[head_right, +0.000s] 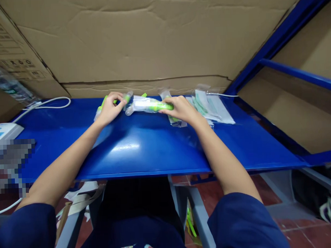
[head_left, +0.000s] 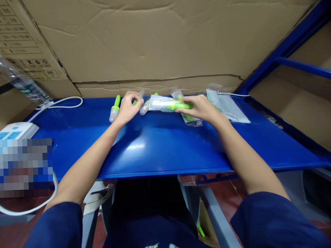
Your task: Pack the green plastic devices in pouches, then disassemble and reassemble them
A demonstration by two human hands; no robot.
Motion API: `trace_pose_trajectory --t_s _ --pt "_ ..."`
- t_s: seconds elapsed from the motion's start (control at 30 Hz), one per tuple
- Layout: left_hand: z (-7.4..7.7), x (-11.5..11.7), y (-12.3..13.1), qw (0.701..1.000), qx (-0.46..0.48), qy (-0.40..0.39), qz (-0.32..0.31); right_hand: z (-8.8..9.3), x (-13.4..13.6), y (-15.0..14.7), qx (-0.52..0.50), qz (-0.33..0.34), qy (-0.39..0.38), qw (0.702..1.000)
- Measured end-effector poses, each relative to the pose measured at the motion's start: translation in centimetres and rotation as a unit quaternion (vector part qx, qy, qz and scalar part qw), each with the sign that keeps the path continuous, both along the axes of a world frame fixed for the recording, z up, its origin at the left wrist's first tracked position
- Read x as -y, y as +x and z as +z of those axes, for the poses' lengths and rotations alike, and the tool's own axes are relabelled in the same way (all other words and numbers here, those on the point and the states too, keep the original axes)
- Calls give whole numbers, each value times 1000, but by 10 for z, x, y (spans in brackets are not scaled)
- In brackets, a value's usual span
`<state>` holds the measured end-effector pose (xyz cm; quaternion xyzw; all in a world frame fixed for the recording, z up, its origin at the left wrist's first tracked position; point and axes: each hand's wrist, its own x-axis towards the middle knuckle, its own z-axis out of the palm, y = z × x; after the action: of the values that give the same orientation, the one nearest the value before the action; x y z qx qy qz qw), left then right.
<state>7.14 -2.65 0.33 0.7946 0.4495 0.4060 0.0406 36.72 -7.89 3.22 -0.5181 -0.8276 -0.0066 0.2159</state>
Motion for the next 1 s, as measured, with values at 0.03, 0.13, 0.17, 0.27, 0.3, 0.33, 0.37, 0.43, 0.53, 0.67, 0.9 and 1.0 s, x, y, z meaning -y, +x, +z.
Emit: trace_pose_trajectory --t_s 0.03,0.13,0.17,0.27,0.3,0.33,0.37,0.43,0.53,0.67,0.9,1.0 --pt "1 -1 -4 1000 -1 10 22 0 -1 1 -2 -3 3 1000" --pt "9 6 -9 997 -44 53 35 0 -2 2 -5 -1 3 1000" --pt "12 12 -8 996 -63 60 25 0 -2 2 -6 0 1 1000" --pt "17 24 0 994 -91 54 9 -1 0 -1 -11 6 0 1000" --pt "17 26 2 995 -89 46 9 -1 0 -2 -15 8 2 1000" --pt "17 26 4 996 -85 37 7 -1 1 -3 -19 10 6 1000" --pt "17 25 5 997 -78 27 2 -1 1 -3 -24 11 12 1000" --pt "15 21 4 998 -63 7 -23 0 1 -3 -31 7 24 999" --pt "13 17 0 996 -58 -15 -72 0 1 -3 -28 -14 32 999" --pt "10 17 -2 989 -84 -39 -116 -3 0 -5 -8 -22 17 1000" --pt "7 8 -2 988 57 -43 -134 -6 -6 4 16 -3 54 998" --pt "7 -2 -6 966 211 -65 -132 4 -4 25 12 -57 124 990"
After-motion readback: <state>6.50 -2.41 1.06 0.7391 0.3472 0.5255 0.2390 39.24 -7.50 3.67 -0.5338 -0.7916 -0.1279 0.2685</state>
